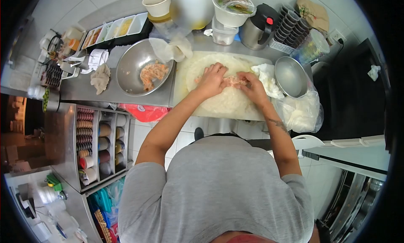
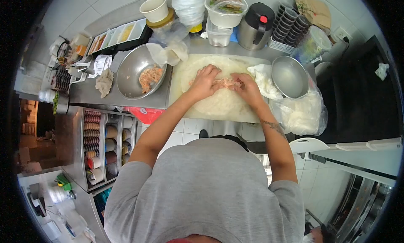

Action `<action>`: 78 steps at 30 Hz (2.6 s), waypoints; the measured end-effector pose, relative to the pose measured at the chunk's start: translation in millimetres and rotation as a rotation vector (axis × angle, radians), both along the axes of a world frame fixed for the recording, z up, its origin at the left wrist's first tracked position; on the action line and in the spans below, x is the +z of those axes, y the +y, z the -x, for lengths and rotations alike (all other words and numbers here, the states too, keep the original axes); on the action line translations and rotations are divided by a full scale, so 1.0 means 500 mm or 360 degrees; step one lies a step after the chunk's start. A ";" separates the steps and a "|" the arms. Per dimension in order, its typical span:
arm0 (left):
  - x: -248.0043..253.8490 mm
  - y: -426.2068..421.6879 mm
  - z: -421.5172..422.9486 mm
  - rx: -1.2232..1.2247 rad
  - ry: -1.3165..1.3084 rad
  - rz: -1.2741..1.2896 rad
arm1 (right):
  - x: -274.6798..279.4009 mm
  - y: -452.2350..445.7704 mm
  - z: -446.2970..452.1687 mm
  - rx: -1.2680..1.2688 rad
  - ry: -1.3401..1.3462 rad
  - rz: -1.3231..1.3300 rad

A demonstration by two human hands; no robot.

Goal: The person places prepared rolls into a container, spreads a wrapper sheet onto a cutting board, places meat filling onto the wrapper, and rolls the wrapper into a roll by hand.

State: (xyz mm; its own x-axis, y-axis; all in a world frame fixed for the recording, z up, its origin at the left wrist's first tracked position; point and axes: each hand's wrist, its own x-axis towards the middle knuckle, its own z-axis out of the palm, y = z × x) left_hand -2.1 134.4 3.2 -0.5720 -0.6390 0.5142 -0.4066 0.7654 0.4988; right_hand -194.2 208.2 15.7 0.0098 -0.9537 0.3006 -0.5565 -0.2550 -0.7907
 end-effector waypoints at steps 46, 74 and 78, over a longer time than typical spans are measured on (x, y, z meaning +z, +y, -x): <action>0.005 -0.047 -0.142 -0.0271 -0.0192 -0.0276 | -0.039 -0.069 -0.121 0.0155 0.0675 0.0288; 0.010 -0.041 -0.178 -0.0053 -0.0003 -0.0240 | 0.060 -0.017 0.034 -0.0109 0.0180 -0.0365; 0.029 -0.036 -0.177 -0.0046 0.0131 -0.0306 | 0.024 0.000 0.016 -0.0035 0.0246 -0.0129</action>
State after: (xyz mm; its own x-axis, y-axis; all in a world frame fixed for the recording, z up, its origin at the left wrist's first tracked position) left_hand 86.5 116.2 17.8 -0.5530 -0.7137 0.4299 -0.3377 0.6636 0.6675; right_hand -202.4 208.1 27.9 0.0286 -0.9753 0.2192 -0.6781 -0.1800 -0.7126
